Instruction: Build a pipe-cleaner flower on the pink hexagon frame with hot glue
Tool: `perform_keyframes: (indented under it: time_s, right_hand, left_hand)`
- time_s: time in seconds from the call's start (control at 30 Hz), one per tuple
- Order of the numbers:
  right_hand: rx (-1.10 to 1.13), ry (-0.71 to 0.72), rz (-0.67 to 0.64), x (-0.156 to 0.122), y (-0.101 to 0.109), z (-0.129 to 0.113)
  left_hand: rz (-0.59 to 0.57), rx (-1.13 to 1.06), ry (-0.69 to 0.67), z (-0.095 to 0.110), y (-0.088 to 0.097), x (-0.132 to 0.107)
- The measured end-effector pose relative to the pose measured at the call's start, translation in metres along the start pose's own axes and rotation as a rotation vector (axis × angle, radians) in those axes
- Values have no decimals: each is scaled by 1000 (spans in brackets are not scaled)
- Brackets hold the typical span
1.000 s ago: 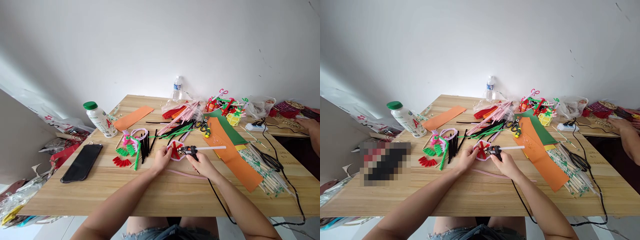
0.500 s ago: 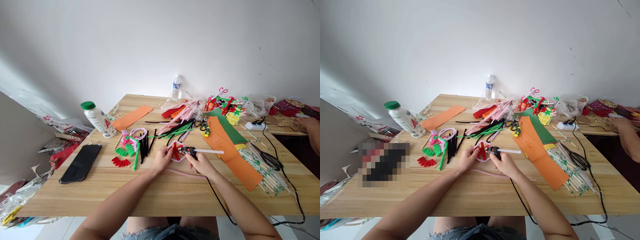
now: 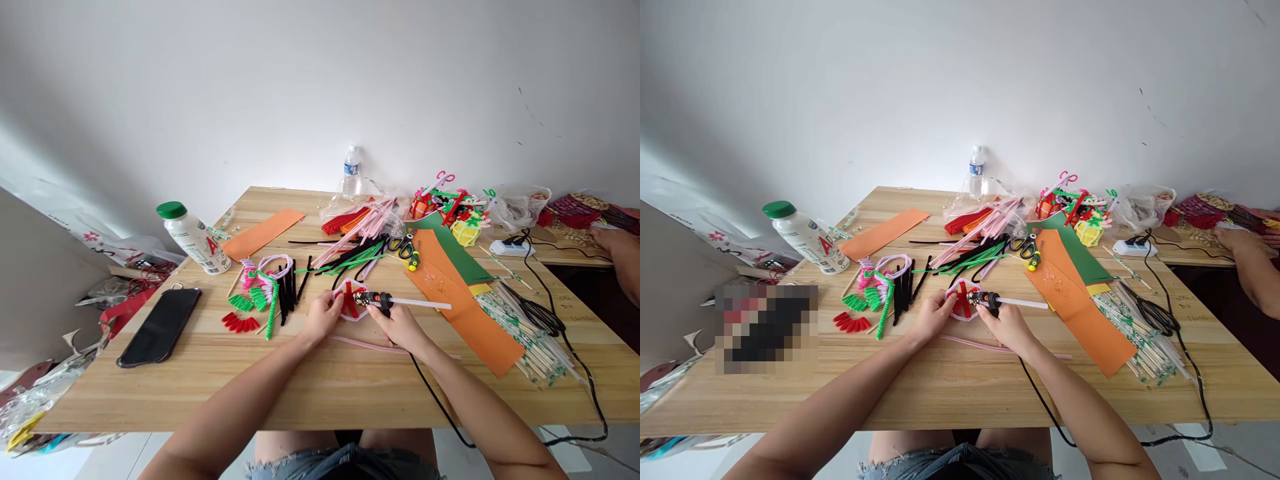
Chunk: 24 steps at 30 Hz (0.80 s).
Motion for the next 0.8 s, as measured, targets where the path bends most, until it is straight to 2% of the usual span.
perform_keyframes:
  time_s: [0.23,0.5,0.8]
  right_hand:
    - [41,-9,-88,1,-1,8]
    - [86,13,-130,4,0,16]
    - [110,23,-77,2,-1,4]
  left_hand:
    - [-30,-37,-2,-3,-2,2]
    - [-5,-7,11,0,1,1]
    - [-7,-19,-14,-4,-2,2]
Point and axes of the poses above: each hand's wrist, its own x-axis towards the middle knuckle, its own y-axis out of the back of the hand, z = x × y, the point moved 3 cm from there along x, towards the middle knuckle, and after that the axes turned 14 degrees about x, right-handed, at the moved point
